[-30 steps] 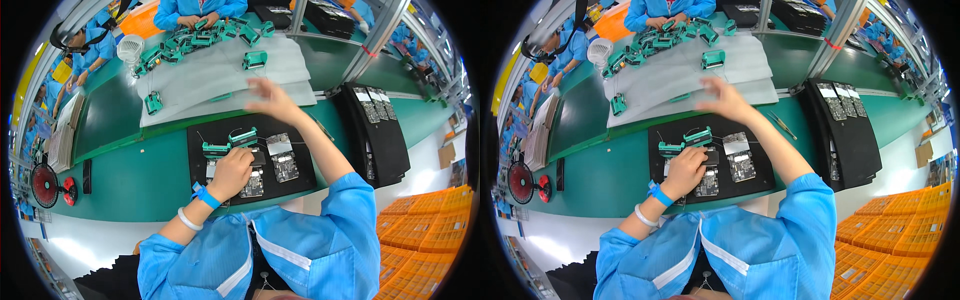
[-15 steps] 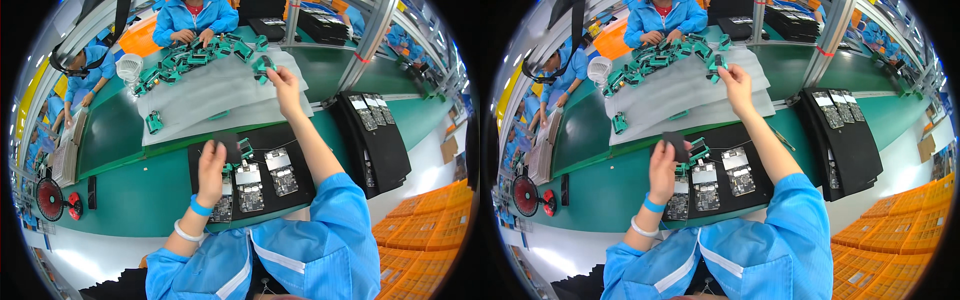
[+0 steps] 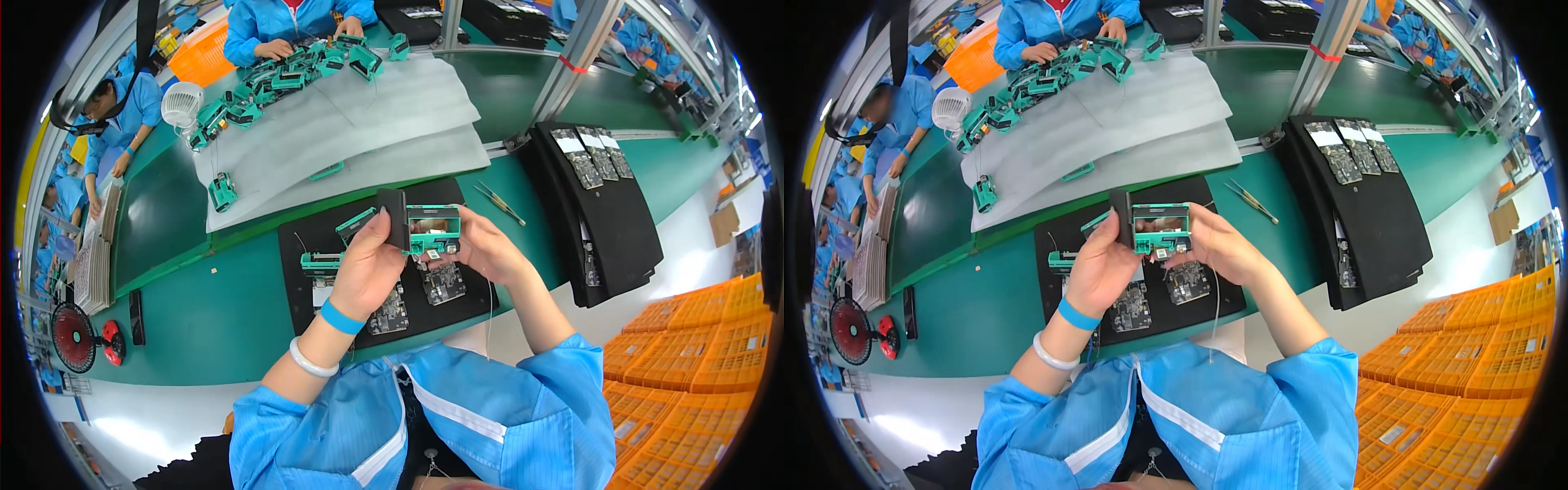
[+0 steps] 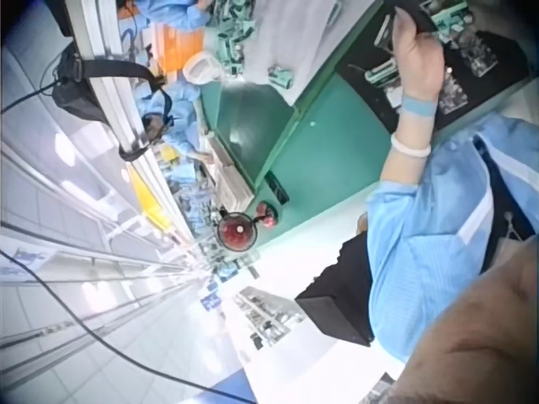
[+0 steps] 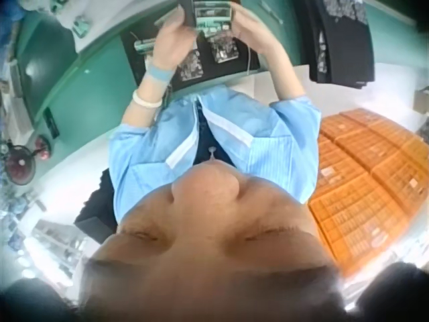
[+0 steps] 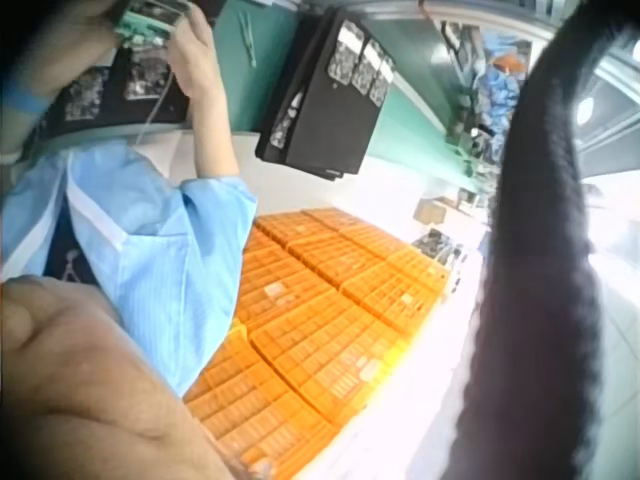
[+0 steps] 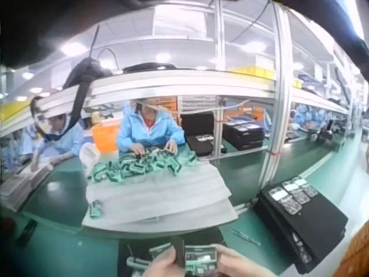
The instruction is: Assembling electronic circuit boards into green plastic housings at a factory workstation.
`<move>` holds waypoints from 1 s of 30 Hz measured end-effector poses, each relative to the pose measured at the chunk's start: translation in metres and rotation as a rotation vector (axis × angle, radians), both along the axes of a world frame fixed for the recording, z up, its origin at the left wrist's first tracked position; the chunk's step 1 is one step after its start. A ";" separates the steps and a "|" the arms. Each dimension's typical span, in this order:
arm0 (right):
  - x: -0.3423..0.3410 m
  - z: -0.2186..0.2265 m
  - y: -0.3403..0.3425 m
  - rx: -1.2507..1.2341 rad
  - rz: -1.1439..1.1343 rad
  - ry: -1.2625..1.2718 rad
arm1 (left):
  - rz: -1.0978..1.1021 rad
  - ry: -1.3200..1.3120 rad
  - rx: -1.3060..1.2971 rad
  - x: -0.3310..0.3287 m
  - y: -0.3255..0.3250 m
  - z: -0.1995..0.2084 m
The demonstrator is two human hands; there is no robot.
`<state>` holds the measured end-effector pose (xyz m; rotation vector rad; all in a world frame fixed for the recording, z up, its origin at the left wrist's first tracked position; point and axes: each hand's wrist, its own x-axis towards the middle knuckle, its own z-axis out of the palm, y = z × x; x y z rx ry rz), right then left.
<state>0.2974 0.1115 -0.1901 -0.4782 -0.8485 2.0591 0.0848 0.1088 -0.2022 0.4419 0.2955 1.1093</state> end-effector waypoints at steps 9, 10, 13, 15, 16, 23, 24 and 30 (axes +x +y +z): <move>0.068 -0.008 0.005 0.131 -0.489 -0.405 | -0.086 1.488 1.065 0.028 -0.044 -0.034; 0.070 -0.006 0.006 0.109 -0.461 -0.385 | -0.124 1.547 1.153 0.027 -0.051 -0.035; 0.062 -0.017 0.009 0.133 -0.440 -0.560 | -0.223 1.542 1.252 0.023 -0.048 -0.040; 0.042 -0.021 0.013 0.146 -0.420 -0.563 | -0.257 1.491 1.248 0.015 -0.045 -0.040; 0.037 -0.025 0.016 0.203 -0.389 -0.626 | -0.306 1.453 1.269 0.010 -0.044 -0.037; 0.011 -0.075 0.046 0.453 -0.289 -0.852 | -0.414 1.294 1.273 -0.003 -0.035 -0.034; 0.010 -0.073 0.047 0.472 -0.271 -0.872 | -0.408 1.273 1.257 -0.004 -0.033 -0.034; 0.013 -0.073 0.049 0.437 -0.290 -0.860 | -0.395 1.218 1.213 -0.003 -0.022 -0.038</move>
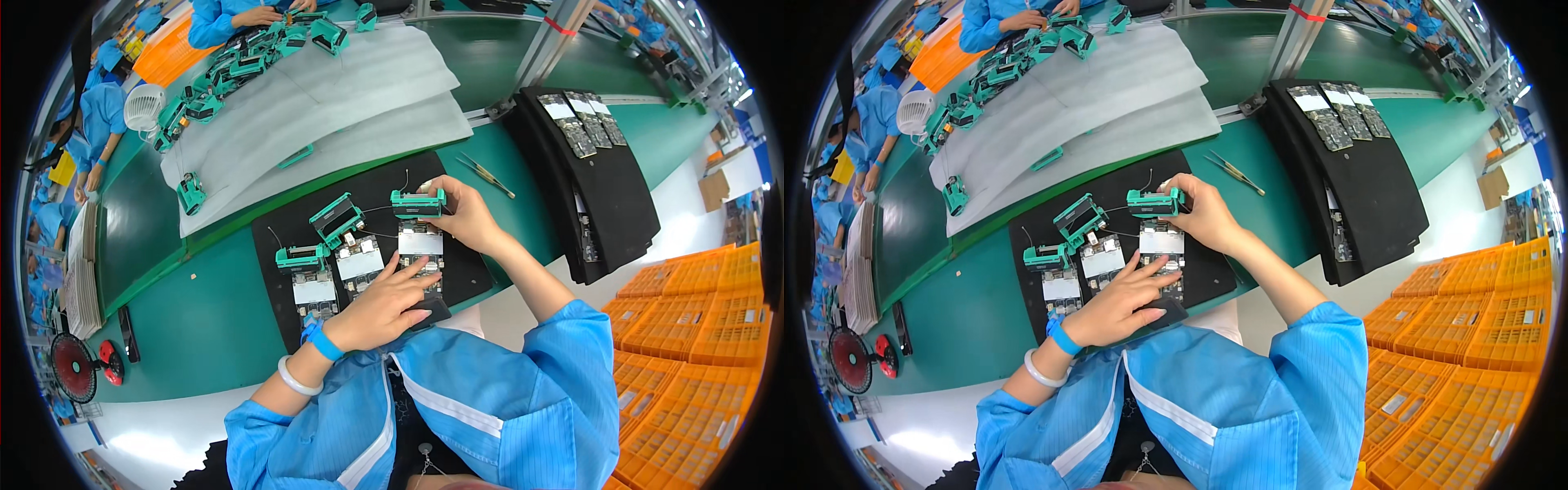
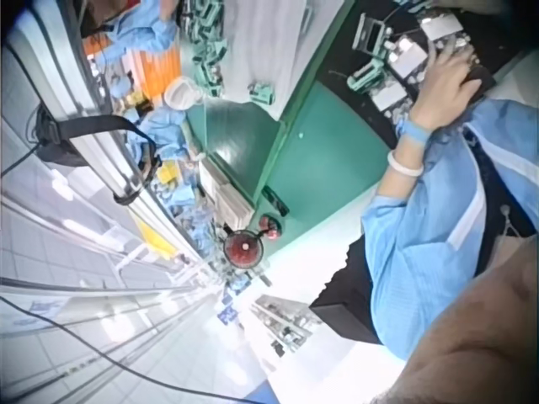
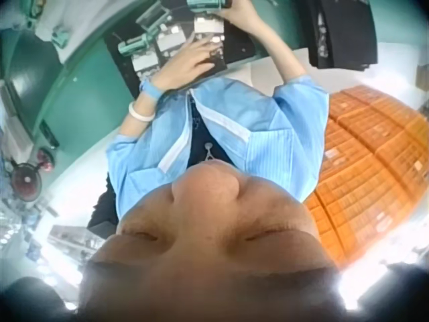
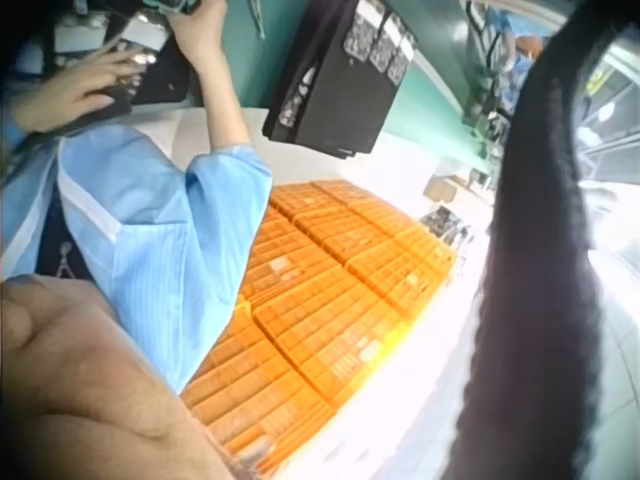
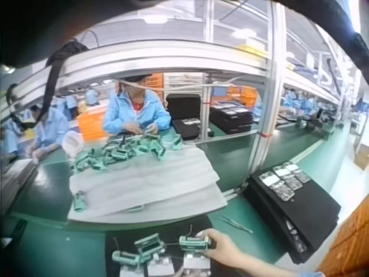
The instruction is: Assembling electronic circuit boards into green plastic housings at a factory workstation.
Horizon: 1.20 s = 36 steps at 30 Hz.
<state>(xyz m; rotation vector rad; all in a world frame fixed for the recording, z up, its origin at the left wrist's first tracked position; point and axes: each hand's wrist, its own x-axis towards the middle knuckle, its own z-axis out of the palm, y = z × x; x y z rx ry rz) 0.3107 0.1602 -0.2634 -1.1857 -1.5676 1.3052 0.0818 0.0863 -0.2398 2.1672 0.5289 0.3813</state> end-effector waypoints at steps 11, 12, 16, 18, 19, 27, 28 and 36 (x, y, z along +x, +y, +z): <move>0.006 -0.003 0.000 0.020 -0.022 0.091 | 0.010 -0.018 -0.004 0.009 0.005 -0.001; 0.006 -0.003 0.000 0.016 -0.037 0.084 | 0.005 -0.014 -0.009 0.009 0.005 0.000; 0.010 -0.002 0.001 0.028 -0.020 0.080 | 0.009 -0.009 -0.012 0.010 0.005 0.000; 0.009 0.002 0.000 -0.013 -0.014 0.125 | 0.009 -0.019 -0.017 0.010 0.005 0.000; 0.009 0.002 0.000 -0.012 -0.013 0.125 | 0.011 -0.019 -0.016 0.010 0.005 0.000; 0.006 0.001 -0.002 -0.054 -0.011 0.137 | 0.004 -0.004 0.063 0.007 0.003 0.000; 0.006 0.002 -0.003 -0.054 -0.010 0.137 | 0.005 -0.005 0.063 0.007 0.002 0.000; 0.009 -0.006 -0.003 0.032 0.017 0.024 | 0.314 -0.156 0.090 0.018 -0.003 0.013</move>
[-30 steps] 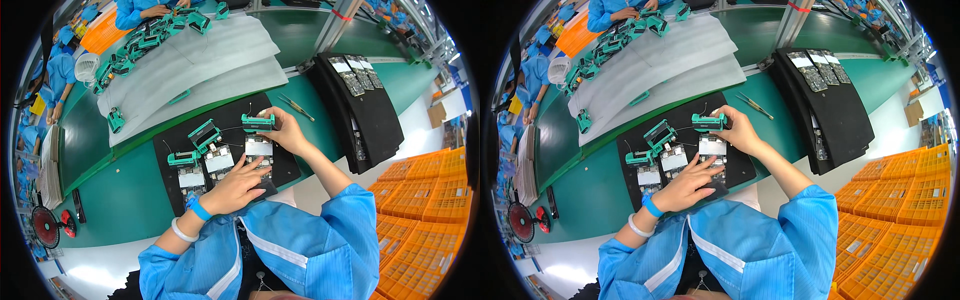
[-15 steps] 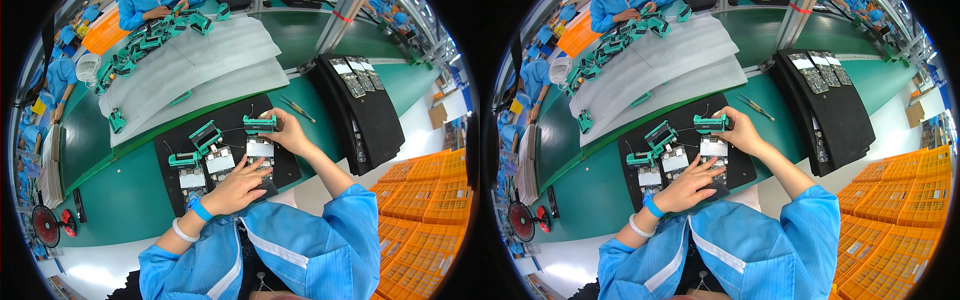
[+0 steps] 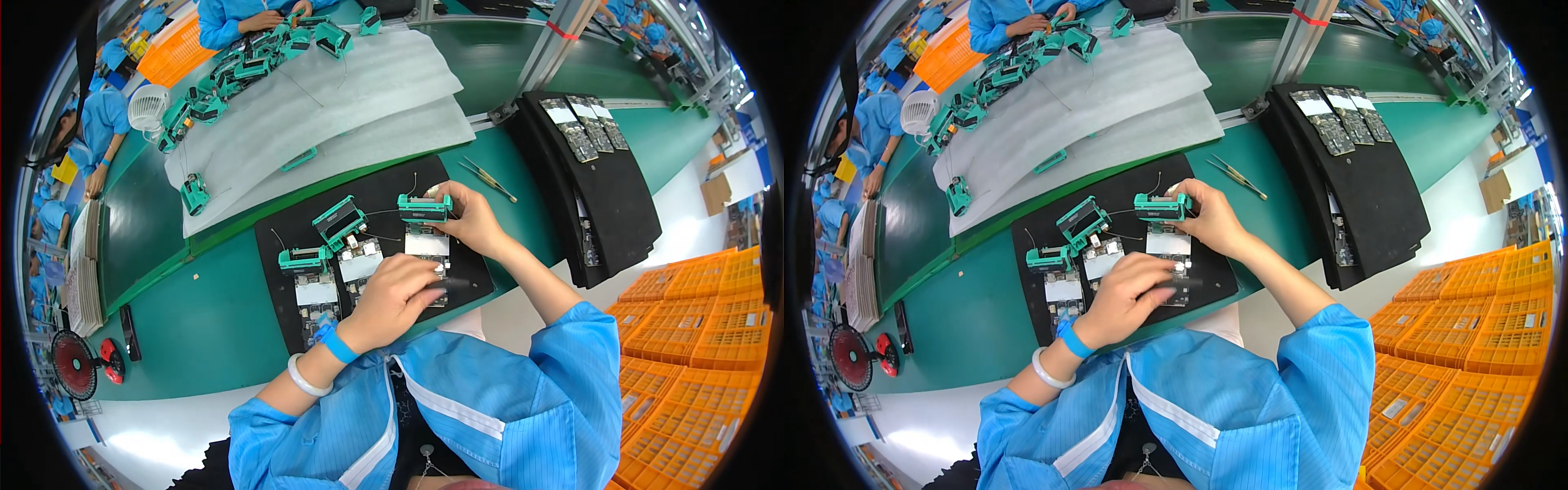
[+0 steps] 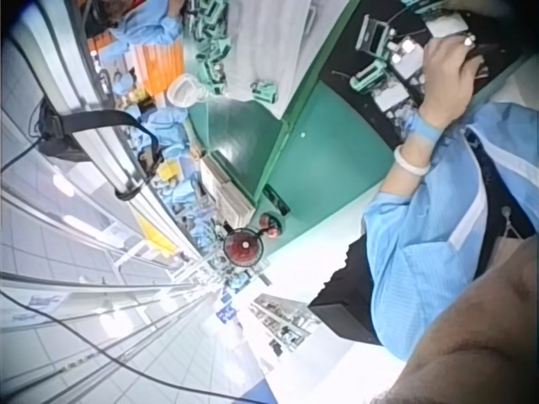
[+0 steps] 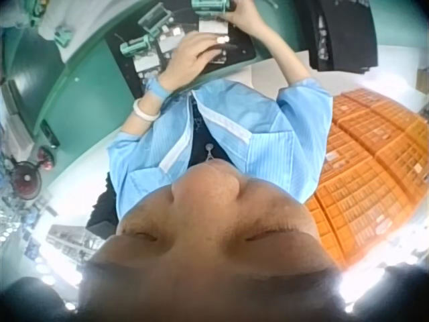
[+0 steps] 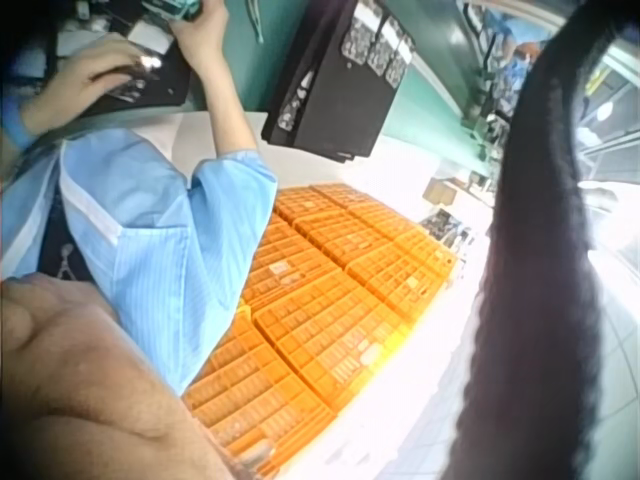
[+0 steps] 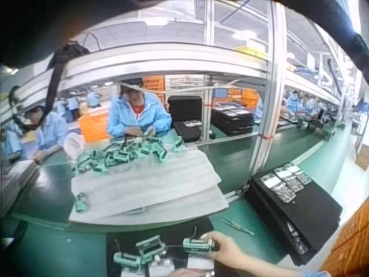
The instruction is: Assembling electronic circuit boards into green plastic housings at a factory workstation.
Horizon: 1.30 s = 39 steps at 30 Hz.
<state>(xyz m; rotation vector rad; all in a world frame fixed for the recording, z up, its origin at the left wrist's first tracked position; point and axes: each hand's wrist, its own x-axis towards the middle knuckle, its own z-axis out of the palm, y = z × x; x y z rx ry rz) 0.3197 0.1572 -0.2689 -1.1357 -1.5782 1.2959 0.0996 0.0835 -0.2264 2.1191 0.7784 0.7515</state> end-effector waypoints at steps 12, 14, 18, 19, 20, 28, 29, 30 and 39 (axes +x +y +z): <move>0.004 0.000 -0.002 0.054 -0.008 -0.072 | 0.283 0.178 0.737 0.032 0.019 -0.029; 0.004 -0.005 -0.002 0.088 -0.039 -0.040 | 0.287 0.188 0.752 0.034 0.021 -0.030; 0.003 -0.009 -0.003 0.151 -0.073 0.021 | 0.282 0.188 0.756 0.036 0.021 -0.030; 0.003 -0.009 -0.003 0.150 -0.074 0.023 | 0.285 0.187 0.760 0.036 0.020 -0.030; 0.003 -0.009 -0.003 0.137 -0.078 0.026 | 0.284 0.189 0.760 0.037 0.021 -0.030; 0.015 -0.010 0.003 0.199 -0.114 -0.029 | 0.243 0.162 0.678 0.047 0.033 -0.037; 0.021 -0.006 0.005 0.207 -0.089 -0.069 | 0.222 0.147 0.677 0.051 0.037 -0.037; 0.027 -0.003 0.007 0.215 -0.068 -0.112 | 0.199 0.195 0.668 0.053 0.041 -0.036; 0.056 -0.012 0.023 0.445 -0.145 -0.064 | 0.077 0.448 0.674 0.098 0.053 -0.017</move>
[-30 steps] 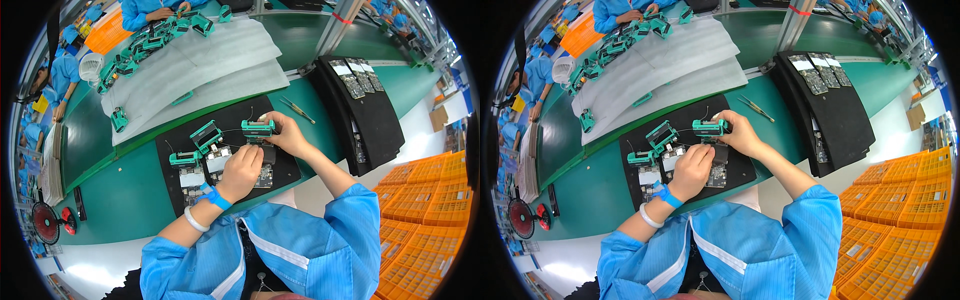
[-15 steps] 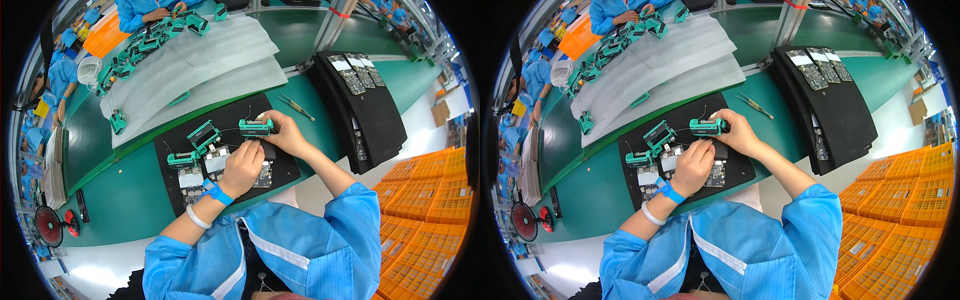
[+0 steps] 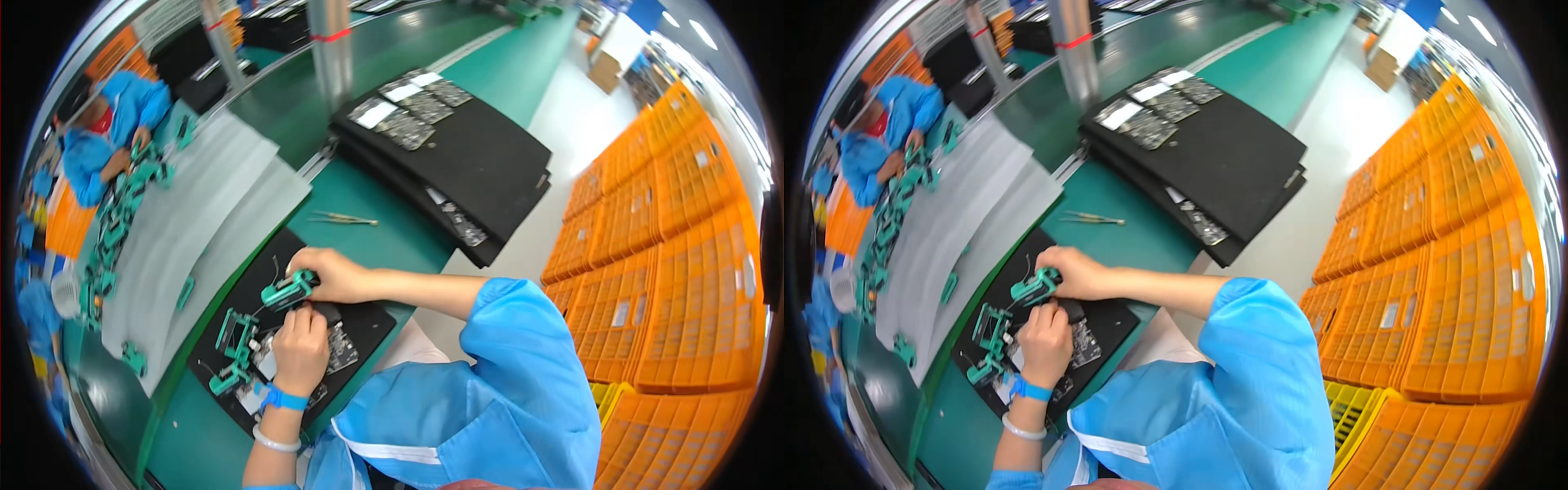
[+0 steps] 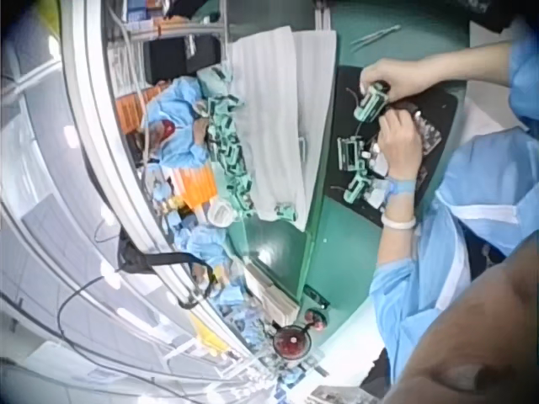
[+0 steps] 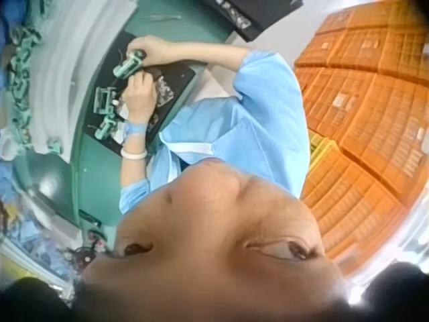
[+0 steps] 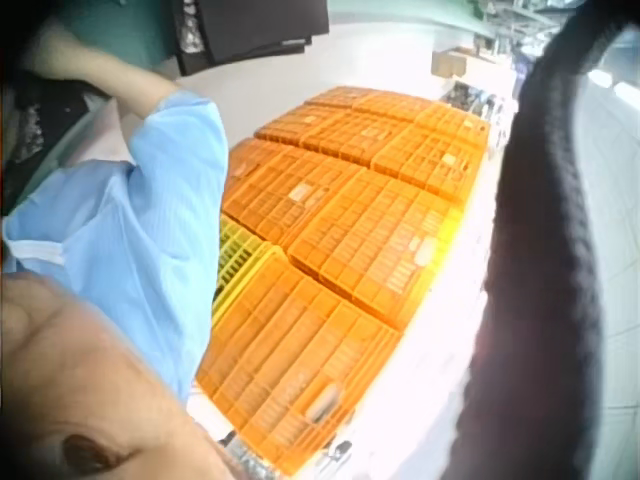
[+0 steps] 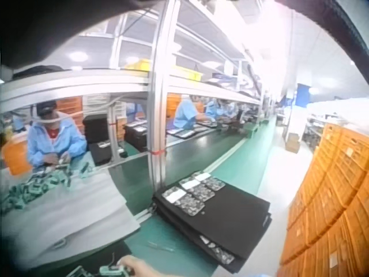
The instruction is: Assembling electronic circuit boards into green plastic housings at a factory workstation.
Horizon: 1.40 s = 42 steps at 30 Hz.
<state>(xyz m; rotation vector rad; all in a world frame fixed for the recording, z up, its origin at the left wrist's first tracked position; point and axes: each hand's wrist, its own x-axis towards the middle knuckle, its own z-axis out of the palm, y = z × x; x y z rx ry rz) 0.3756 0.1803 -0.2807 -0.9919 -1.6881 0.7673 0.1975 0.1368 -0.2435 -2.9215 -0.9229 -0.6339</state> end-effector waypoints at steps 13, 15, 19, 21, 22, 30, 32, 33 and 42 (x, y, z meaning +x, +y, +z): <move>0.041 0.011 -0.024 0.057 -0.138 -0.178 | 0.005 -0.311 -0.223 0.011 -0.031 0.057; 0.038 0.016 -0.029 0.053 -0.115 -0.173 | 0.069 -0.343 -0.378 -0.014 -0.047 0.083; 0.032 0.031 -0.034 -0.100 -0.068 -0.068 | 0.187 -0.226 -0.412 -0.070 -0.063 0.098; 0.028 0.030 -0.032 -0.086 -0.017 -0.080 | 0.199 -0.275 -0.482 -0.099 -0.067 0.088; 0.026 0.029 -0.030 -0.075 0.031 -0.093 | 0.206 -0.323 -0.556 -0.110 -0.067 0.083; -0.001 0.055 -0.022 -0.161 -0.248 -0.241 | 0.262 -0.302 -0.578 -0.135 -0.023 0.069; -0.003 0.056 -0.020 -0.167 -0.240 -0.228 | 0.269 -0.305 -0.602 -0.143 -0.006 0.061; -0.001 0.051 -0.017 -0.073 -0.237 -0.329 | 0.269 -0.288 -0.607 -0.142 0.002 0.062; -0.007 0.056 -0.013 -0.094 -0.196 -0.382 | 0.231 -0.300 -0.768 -0.155 0.042 0.055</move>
